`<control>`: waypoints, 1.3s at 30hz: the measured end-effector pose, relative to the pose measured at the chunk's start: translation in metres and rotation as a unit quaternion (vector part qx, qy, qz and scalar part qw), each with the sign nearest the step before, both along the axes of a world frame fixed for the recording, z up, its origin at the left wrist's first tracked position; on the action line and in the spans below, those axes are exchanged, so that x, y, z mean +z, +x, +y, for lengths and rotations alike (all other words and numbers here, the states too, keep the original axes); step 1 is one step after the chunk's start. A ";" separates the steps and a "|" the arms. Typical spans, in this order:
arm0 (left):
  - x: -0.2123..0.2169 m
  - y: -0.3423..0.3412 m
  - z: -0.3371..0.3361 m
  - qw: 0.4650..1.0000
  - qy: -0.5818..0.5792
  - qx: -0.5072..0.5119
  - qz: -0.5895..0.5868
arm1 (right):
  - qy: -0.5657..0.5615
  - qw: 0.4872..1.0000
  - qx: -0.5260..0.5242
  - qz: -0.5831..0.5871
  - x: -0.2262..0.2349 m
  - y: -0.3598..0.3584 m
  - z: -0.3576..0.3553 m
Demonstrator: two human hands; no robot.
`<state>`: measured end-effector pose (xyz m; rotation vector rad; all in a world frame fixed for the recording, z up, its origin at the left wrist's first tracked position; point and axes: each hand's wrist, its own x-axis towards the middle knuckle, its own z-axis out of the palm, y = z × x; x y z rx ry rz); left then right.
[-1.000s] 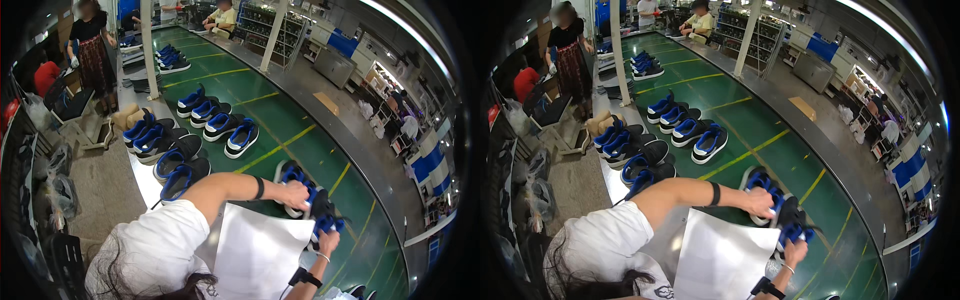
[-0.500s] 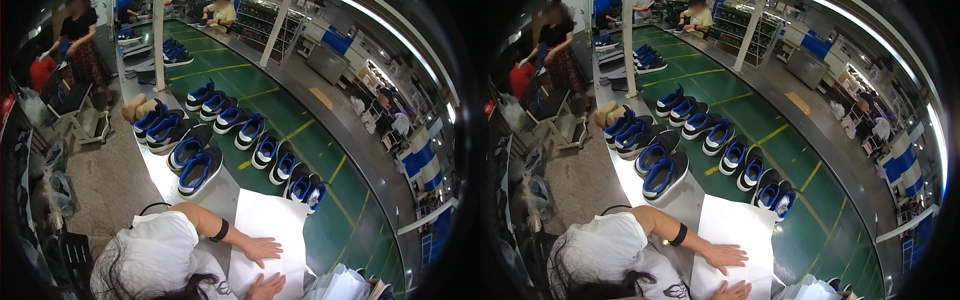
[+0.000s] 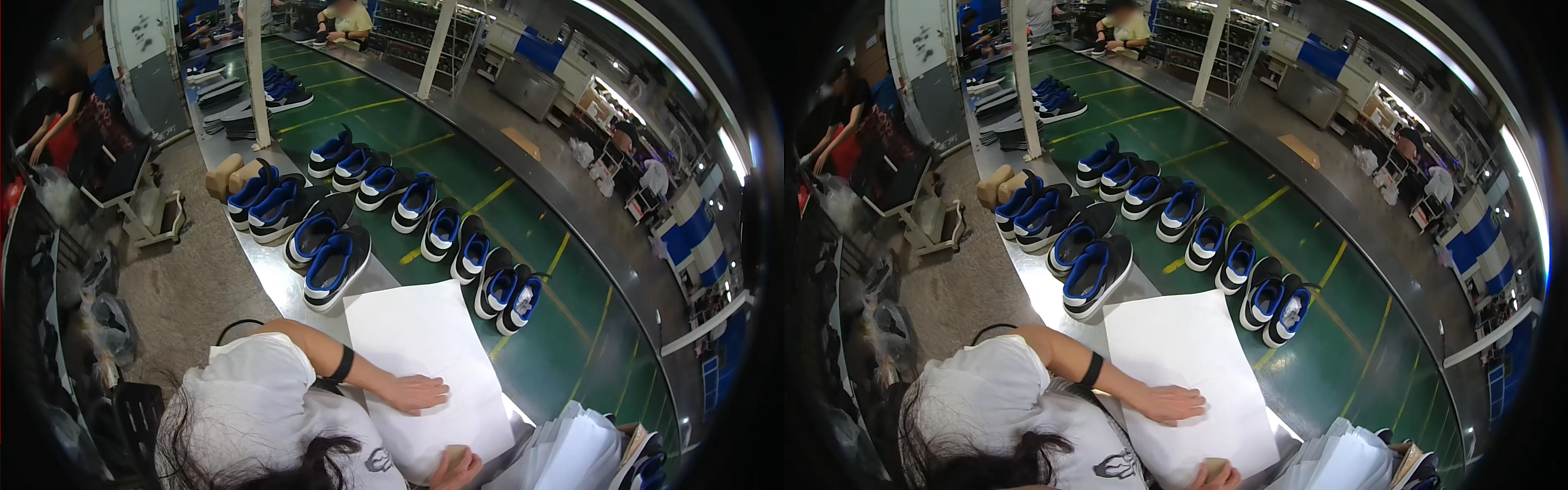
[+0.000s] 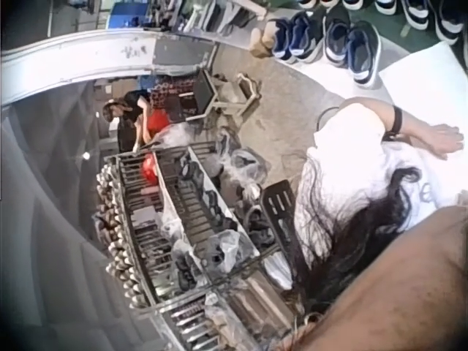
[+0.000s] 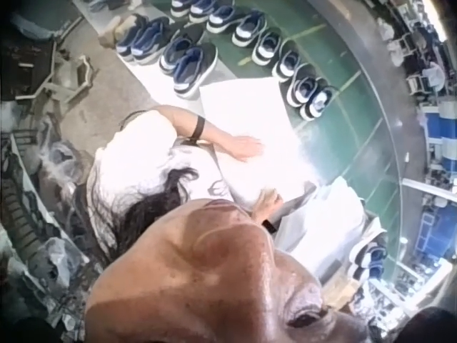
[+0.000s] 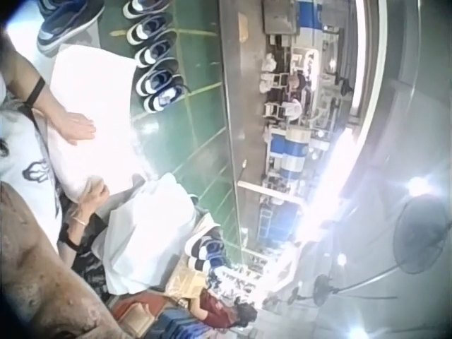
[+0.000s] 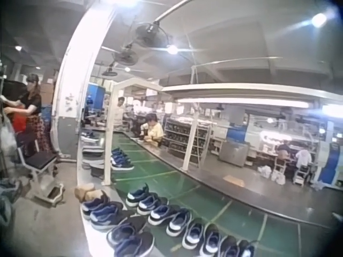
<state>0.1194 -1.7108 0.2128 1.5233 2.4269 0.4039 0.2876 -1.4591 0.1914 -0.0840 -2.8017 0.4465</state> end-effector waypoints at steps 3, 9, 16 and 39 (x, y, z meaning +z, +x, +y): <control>-0.032 -0.006 0.028 0.989 0.133 -0.023 -0.055 | -0.015 0.997 -0.077 0.011 0.009 -0.022 -0.029; -0.044 -0.031 0.029 0.991 0.081 -0.031 -0.106 | 0.053 0.992 0.063 0.099 0.010 -0.057 -0.087; 0.054 -0.036 0.029 0.964 -0.044 -0.101 -0.241 | 0.193 0.973 -0.106 0.066 0.025 -0.032 -0.013; 0.015 -0.025 0.064 0.978 0.017 -0.090 -0.189 | 0.218 0.962 -0.157 0.043 0.011 -0.038 -0.070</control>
